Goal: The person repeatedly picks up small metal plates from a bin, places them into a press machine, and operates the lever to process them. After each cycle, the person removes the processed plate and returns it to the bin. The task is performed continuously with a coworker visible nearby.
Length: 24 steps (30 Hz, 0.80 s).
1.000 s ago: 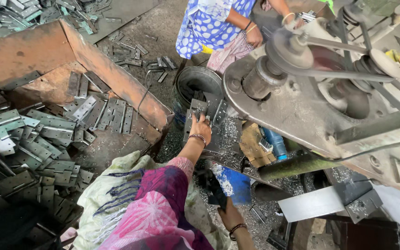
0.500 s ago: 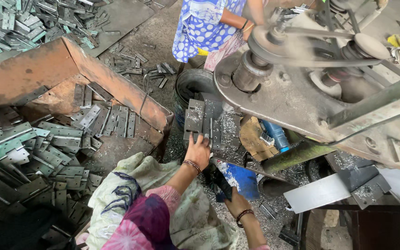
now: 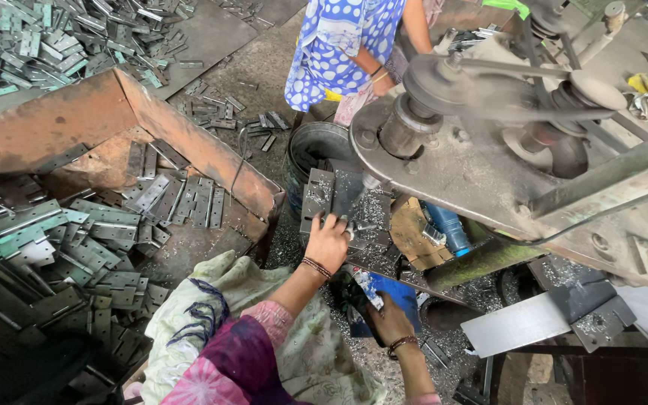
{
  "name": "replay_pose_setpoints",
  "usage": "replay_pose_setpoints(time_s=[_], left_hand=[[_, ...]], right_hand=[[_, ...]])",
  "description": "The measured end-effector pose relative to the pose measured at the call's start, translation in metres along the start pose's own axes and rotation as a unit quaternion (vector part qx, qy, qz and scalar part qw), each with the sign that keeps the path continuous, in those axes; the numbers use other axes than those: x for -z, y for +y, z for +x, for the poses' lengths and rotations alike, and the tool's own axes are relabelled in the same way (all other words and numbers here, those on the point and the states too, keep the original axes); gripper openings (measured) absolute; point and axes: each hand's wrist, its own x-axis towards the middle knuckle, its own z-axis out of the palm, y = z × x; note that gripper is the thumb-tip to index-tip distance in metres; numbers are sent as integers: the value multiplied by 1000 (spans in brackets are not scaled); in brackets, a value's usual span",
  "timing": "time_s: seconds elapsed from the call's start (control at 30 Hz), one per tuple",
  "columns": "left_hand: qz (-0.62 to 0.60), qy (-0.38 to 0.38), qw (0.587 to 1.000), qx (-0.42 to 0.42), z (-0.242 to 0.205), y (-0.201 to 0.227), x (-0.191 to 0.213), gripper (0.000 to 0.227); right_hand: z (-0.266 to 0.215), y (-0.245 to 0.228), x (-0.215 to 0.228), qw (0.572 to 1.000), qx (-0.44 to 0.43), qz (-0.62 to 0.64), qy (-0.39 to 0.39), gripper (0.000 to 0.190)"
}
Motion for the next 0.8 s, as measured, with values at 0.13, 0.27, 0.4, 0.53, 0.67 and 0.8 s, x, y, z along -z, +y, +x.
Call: replay_pose_setpoints(time_s=[0.13, 0.27, 0.4, 0.53, 0.67, 0.8], left_hand=[[-186, 40, 955, 226, 3, 1, -16, 15], [-451, 9, 773, 446, 0, -11, -74, 26], [-770, 30, 542, 335, 8, -21, -109, 27], [-347, -73, 887, 294, 24, -50, -81, 34], [-14, -155, 959, 235, 17, -49, -35, 35], [-49, -159, 974, 152, -3, -18, -24, 55]], right_hand=[[46, 7, 2, 988, -26, 125, 84, 52], [86, 9, 0, 886, -37, 455, 76, 41], [98, 2, 19, 818, -4, 558, 138, 23], [94, -17, 44, 898, 101, 295, 310, 20], [91, -45, 22, 940, 205, -74, 262, 30], [100, -63, -19, 951, 219, -76, 203, 41]])
